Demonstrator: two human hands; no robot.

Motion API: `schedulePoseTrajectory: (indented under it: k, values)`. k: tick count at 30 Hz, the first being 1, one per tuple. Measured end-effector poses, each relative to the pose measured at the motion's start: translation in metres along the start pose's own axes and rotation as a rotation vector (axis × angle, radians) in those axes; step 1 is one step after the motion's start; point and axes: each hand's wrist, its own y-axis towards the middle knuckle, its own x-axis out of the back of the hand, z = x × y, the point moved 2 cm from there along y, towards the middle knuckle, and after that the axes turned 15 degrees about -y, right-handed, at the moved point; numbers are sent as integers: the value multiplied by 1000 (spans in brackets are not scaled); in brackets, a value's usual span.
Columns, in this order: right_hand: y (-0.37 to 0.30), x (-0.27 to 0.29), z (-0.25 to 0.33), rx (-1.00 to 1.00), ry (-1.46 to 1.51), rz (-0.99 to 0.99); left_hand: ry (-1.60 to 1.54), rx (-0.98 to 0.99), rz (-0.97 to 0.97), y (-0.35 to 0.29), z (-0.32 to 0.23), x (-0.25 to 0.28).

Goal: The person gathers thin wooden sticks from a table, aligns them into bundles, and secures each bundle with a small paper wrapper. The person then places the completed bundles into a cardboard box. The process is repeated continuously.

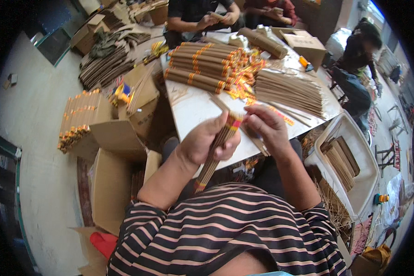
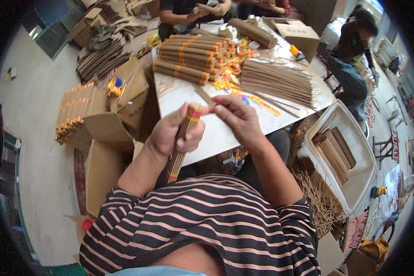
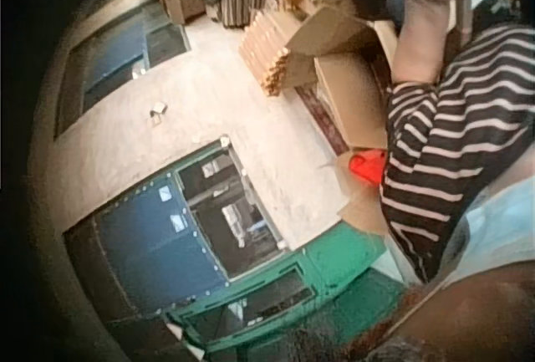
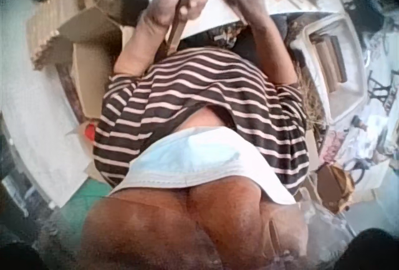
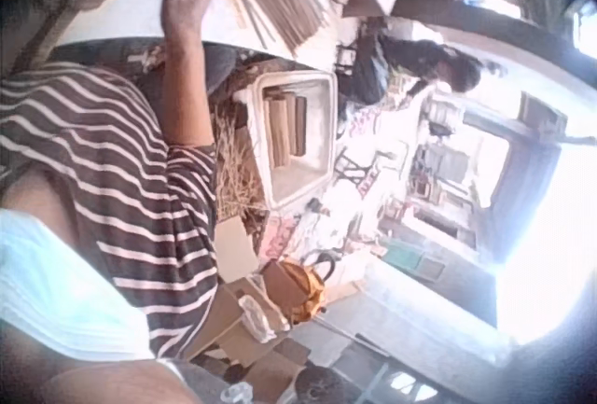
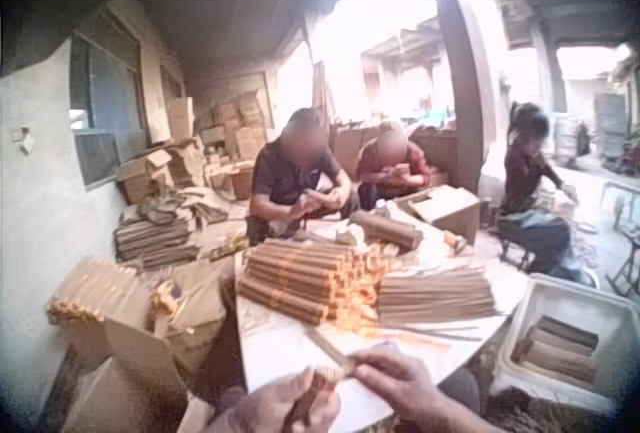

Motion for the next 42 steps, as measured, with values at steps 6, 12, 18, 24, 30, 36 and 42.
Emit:
schedulePoseTrajectory:
  k: [6, 12, 18, 24, 30, 36, 42]
  values:
    - [-6, -9, 8, -25, -7, 68, -135, -4, 49, -3, -6, -1]
    - [4, -12, 12, 13, 16, 219, -149, -8, -18, 1, 4, -7]
    - [6, -8, -2, -34, 171, 70, 90, -179, -22, -9, -11, -28]
    - [-3, 3, -9, -107, 34, -81, 735, -833, -14, -21, -43, -46]
    - [-13, 1, -30, -201, -50, -53, 990, -960, -214, -10, -41, -7]
    - [-7, -26, -16, 132, -680, 175, 937, -1111, -225, -14, -39, -28]
    - [-21, -49, -13, -123, -419, 526, 456, -945, -112, -27, -36, -43]
